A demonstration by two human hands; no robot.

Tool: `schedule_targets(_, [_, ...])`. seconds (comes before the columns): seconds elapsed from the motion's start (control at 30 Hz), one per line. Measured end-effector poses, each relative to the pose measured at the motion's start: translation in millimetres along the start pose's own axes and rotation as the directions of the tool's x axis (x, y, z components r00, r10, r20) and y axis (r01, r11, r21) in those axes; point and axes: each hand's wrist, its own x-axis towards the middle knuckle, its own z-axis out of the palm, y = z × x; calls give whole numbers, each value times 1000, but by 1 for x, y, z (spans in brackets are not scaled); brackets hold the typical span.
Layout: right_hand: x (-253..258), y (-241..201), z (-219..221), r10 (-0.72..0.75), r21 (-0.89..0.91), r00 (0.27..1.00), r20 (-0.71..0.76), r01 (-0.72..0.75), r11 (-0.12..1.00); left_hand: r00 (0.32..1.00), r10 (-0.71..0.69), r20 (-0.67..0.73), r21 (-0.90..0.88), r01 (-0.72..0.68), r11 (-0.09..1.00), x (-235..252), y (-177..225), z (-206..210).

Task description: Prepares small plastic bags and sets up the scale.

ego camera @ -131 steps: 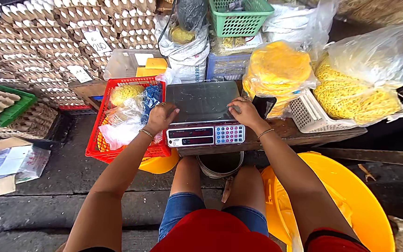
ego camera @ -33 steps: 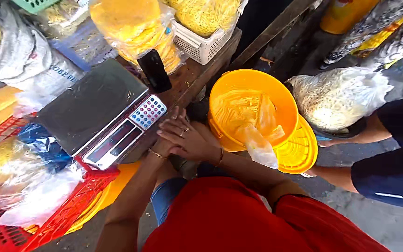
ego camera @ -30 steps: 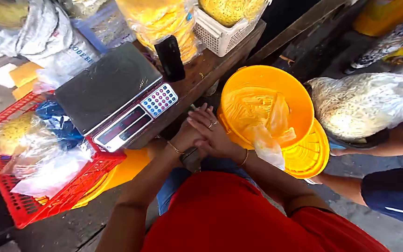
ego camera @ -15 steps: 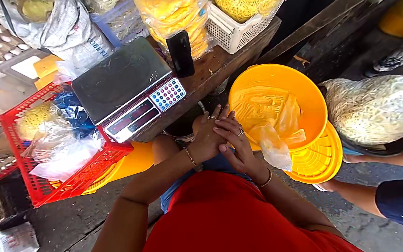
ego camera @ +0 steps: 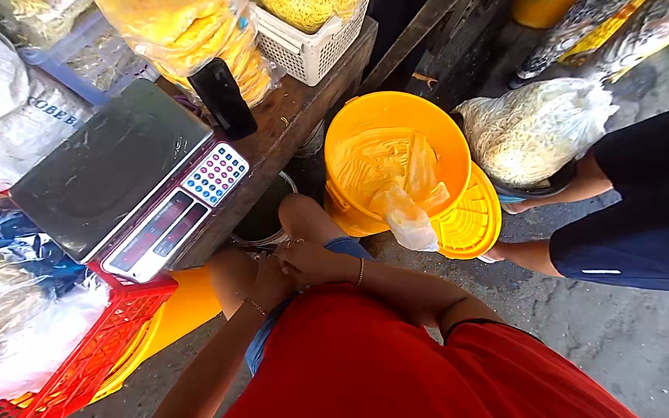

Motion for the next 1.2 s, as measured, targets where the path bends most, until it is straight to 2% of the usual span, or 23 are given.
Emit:
schedule_targets(0.03, [-5, 9, 2, 57, -35, 997, 43, -56, 998, 984, -83, 156, 159, 58, 986, 9, -10, 4])
schedule_targets(0.1, [-31, 31, 3, 125, -47, 992, 7, -125, 991, 938, -190, 290, 307, 97, 947, 21, -26, 10])
schedule_targets(0.17, [-73, 52, 10, 203, 61, 966, -160, -196, 979, 940, -189, 285, 314, 95, 945, 24, -28, 3])
schedule_targets(0.23, [-121, 66, 23, 415, 323, 854, -313, -315, 892, 957, -121, 263, 261, 50, 964, 31, -15, -10])
schedule_targets(0.27, [-144, 71, 34, 569, 541, 752, -332, -342, 768, 965, -72, 253, 230, 12, 973, 35, -6, -16])
schedule_targets(0.3, [-164, 72, 48, 728, 769, 617, -297, -297, 566, 968, -24, 248, 198, -27, 980, 40, 4, -19])
schedule_targets(0.33, [-180, 71, 62, 858, 931, 472, -203, -178, 318, 967, 21, 253, 170, -65, 983, 44, 15, -19])
schedule_targets(0.37, [-191, 74, 66, 931, 993, 348, -107, -17, 120, 964, 63, 257, 146, -103, 984, 54, 29, -19])
schedule_targets(0.4, [-196, 81, 63, 960, 990, 272, -62, 141, 24, 962, 119, 244, 126, -153, 980, 67, 49, -21])
schedule_targets(0.43, [-197, 88, 61, 970, 966, 232, -70, 259, 7, 954, 177, 244, 111, -208, 972, 76, 69, -23])
schedule_targets(0.47, [-195, 93, 58, 973, 943, 202, -108, 330, 36, 936, 233, 263, 100, -267, 959, 81, 89, -21])
schedule_targets(0.57, [-172, 99, 33, 942, 877, 54, -331, 387, 285, 863, 378, 335, 69, -422, 904, 94, 144, -10])
schedule_targets(0.6, [-164, 100, 24, 909, 845, 33, -416, 382, 373, 847, 403, 346, 65, -450, 891, 98, 159, -5])
schedule_targets(0.67, [-151, 102, 8, 807, 767, 47, -589, 346, 540, 847, 415, 334, 80, -463, 883, 106, 181, 4])
schedule_targets(0.73, [-143, 103, 0, 689, 689, 108, -717, 263, 676, 868, 412, 277, 100, -452, 886, 115, 192, 11])
schedule_targets(0.9, [-149, 114, -13, 521, 533, 203, -829, 2, 846, 921, 364, 138, 71, -376, 924, 134, 190, 6])
schedule_targets(0.97, [-152, 120, -21, 489, 501, 246, -837, -14, 865, 918, 381, 106, 26, -386, 922, 138, 184, 4])
schedule_targets(1.03, [-149, 125, -32, 516, 551, 293, -805, 48, 833, 904, 420, 80, -30, -419, 907, 137, 182, 2])
schedule_targets(1.1, [-144, 135, -46, 603, 690, 419, -678, 83, 719, 894, 435, 105, -58, -431, 900, 136, 187, -3])
schedule_targets(1.17, [-140, 154, -49, 668, 785, 551, -500, -37, 619, 876, 452, 166, -66, -447, 892, 134, 193, -4])
schedule_targets(1.2, [-135, 163, -45, 666, 718, 578, -471, -186, 670, 860, 466, 208, -69, -463, 884, 135, 196, -3])
